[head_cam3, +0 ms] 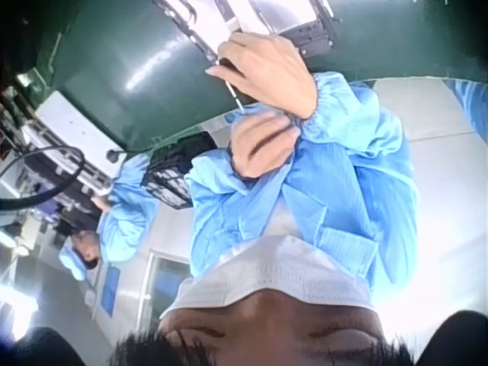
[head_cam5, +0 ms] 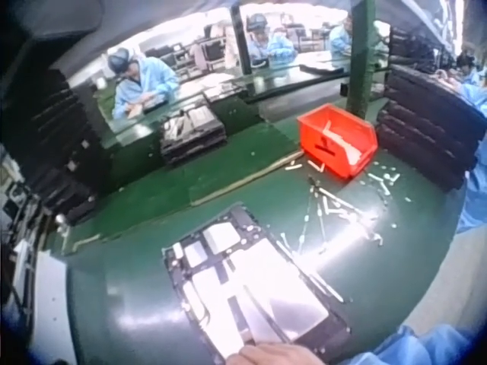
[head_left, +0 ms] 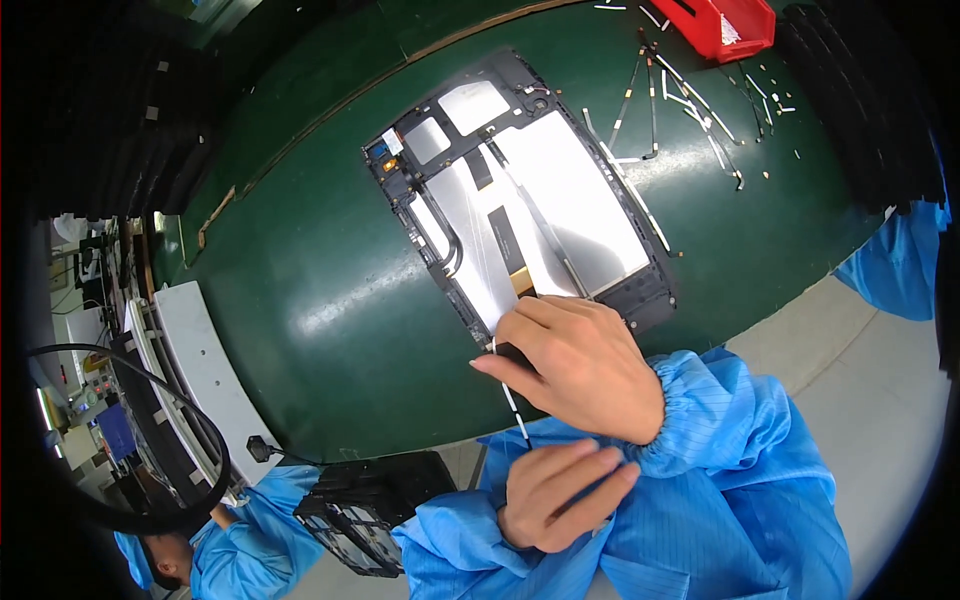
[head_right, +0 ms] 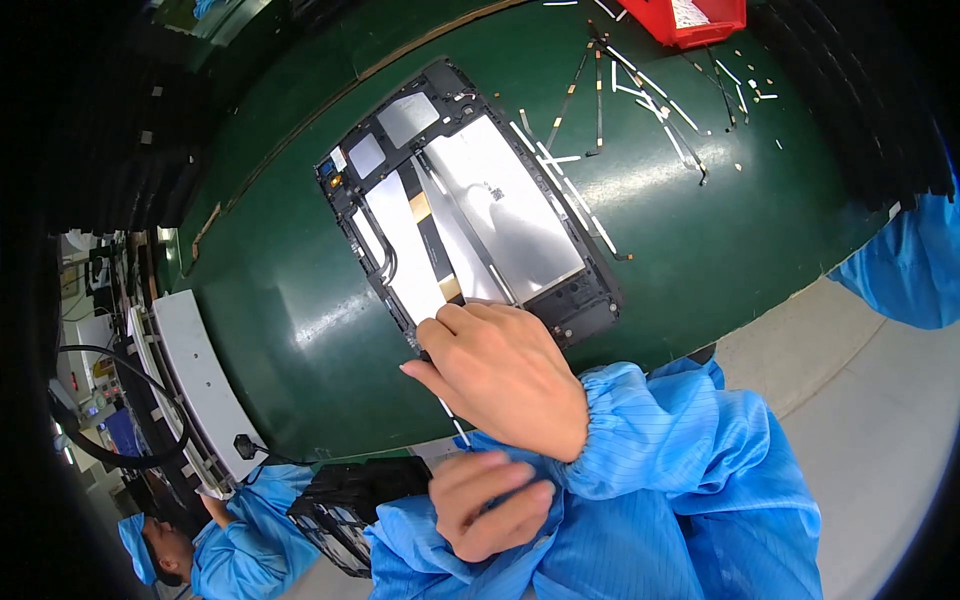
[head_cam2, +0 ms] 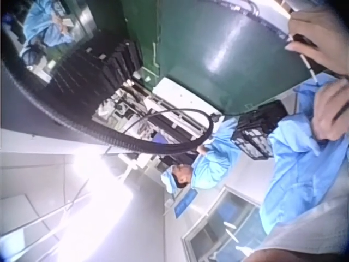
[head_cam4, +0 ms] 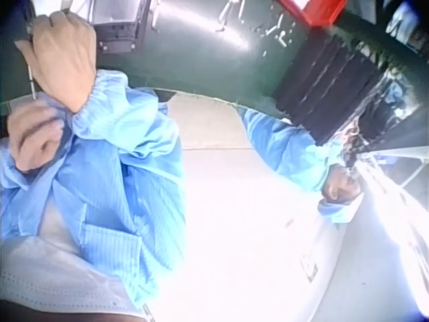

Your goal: The person assembles tablet devices on an assembly line by peeling adhesive backing from wires and ribbon cables, attaching them into tablet chassis by hand, and moving completed tablets to the conveyor.

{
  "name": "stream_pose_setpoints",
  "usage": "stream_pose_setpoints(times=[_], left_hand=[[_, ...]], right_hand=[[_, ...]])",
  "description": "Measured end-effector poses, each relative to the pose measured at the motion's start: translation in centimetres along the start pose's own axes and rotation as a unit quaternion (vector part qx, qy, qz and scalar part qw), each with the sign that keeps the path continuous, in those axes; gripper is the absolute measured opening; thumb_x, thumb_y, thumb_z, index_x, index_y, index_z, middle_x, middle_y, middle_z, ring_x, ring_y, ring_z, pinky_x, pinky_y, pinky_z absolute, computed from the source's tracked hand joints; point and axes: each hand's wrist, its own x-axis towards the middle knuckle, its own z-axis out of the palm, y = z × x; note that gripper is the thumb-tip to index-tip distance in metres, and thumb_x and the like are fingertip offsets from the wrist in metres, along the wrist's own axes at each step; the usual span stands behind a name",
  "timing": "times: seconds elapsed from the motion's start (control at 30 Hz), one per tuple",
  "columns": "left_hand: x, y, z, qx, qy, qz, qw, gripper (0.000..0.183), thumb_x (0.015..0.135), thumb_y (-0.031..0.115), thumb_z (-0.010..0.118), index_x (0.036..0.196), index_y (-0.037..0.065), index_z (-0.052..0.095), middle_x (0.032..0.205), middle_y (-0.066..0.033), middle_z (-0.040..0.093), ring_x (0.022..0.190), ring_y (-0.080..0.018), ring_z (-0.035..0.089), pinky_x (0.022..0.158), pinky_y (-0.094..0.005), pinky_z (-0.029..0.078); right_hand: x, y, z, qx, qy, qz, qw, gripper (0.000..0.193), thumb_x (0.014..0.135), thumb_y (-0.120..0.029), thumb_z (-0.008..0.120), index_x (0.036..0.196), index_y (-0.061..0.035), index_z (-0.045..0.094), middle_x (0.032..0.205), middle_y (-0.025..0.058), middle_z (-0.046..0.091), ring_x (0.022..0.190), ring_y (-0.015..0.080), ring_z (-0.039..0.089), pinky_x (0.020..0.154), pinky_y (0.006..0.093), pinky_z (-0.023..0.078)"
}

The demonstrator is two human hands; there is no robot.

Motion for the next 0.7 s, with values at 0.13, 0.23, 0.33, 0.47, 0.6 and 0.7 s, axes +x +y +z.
stream_pose_setpoints(times=[0.13, 0.23, 0.33, 0.47, 0.6, 0.7], left_hand=[[1.5, 0.7, -0.1, 0.094, -0.013, -0.107, 0.99, 0.026, 0.068, 0.013, 0.078, 0.093, 0.013, 0.069, 0.107, -0.0076, 0.061, 0.118, -0.0261, 0.046, 0.089, -0.0367, 0.047], [0.8, 0.4, 0.1, 0.058, -0.031, -0.004, 0.998, 0.025, 0.066, 0.012, 0.078, 0.089, 0.016, 0.071, 0.102, -0.0043, 0.064, 0.102, -0.0238, 0.055, 0.079, -0.0344, 0.049], [0.2, 0.1, -0.2, -0.006, -0.022, -0.007, 1.0, 0.024, 0.073, 0.012, 0.072, 0.097, 0.012, 0.072, 0.107, -0.008, 0.063, 0.106, -0.0223, 0.055, 0.082, -0.0339, 0.049], [1.4, 0.1, -0.1, 0.057, 0.034, -0.141, 0.988, 0.033, 0.068, 0.014, 0.077, 0.1, 0.011, 0.07, 0.109, -0.0083, 0.062, 0.108, -0.0271, 0.055, 0.086, -0.0373, 0.048], [0.4, 0.1, -0.1, 0.003, -0.052, 0.015, 0.999, 0.025, 0.075, 0.012, 0.071, 0.101, 0.009, 0.069, 0.112, -0.0122, 0.062, 0.11, -0.0253, 0.055, 0.084, -0.0345, 0.05], [-0.5, -0.6, -1.4, -0.092, -0.07, 0.014, 0.993, 0.022, 0.077, 0.01, 0.069, 0.099, 0.005, 0.068, 0.111, -0.0125, 0.063, 0.106, -0.0248, 0.059, 0.079, -0.0321, 0.052]], right_hand=[[0.0, 0.2, 0.3, 0.016, 0.006, 0.013, 1.0, 0.023, 0.078, -0.024, 0.069, 0.077, -0.0036, 0.059, 0.073, 0.0095, 0.058, 0.068, 0.0295, 0.059, 0.061, 0.0385, 0.047], [0.0, 0.0, 0.2, 0.009, 0.012, 0.01, 1.0, 0.024, 0.078, -0.024, 0.07, 0.076, -0.0036, 0.058, 0.072, 0.0095, 0.058, 0.069, 0.0295, 0.059, 0.061, 0.0386, 0.047], [-0.1, -0.1, 0.1, 0.005, 0.008, 0.013, 1.0, 0.024, 0.077, -0.024, 0.07, 0.076, -0.0038, 0.057, 0.073, 0.0099, 0.058, 0.07, 0.0297, 0.059, 0.062, 0.0389, 0.047], [-0.1, 0.2, 0.4, 0.003, -0.002, 0.011, 1.0, 0.023, 0.077, -0.021, 0.069, 0.079, -0.0027, 0.055, 0.073, 0.0116, 0.058, 0.07, 0.0297, 0.059, 0.062, 0.0391, 0.047], [0.0, -0.1, 0.0, -0.006, -0.006, 0.028, 1.0, 0.026, 0.078, -0.024, 0.07, 0.078, -0.0031, 0.055, 0.074, 0.0111, 0.059, 0.07, 0.0309, 0.059, 0.062, 0.0391, 0.047], [0.1, -0.3, -0.1, -0.011, -0.004, 0.021, 1.0, 0.025, 0.077, -0.022, 0.07, 0.077, -0.0033, 0.054, 0.075, 0.011, 0.059, 0.07, 0.0307, 0.059, 0.061, 0.039, 0.046]])
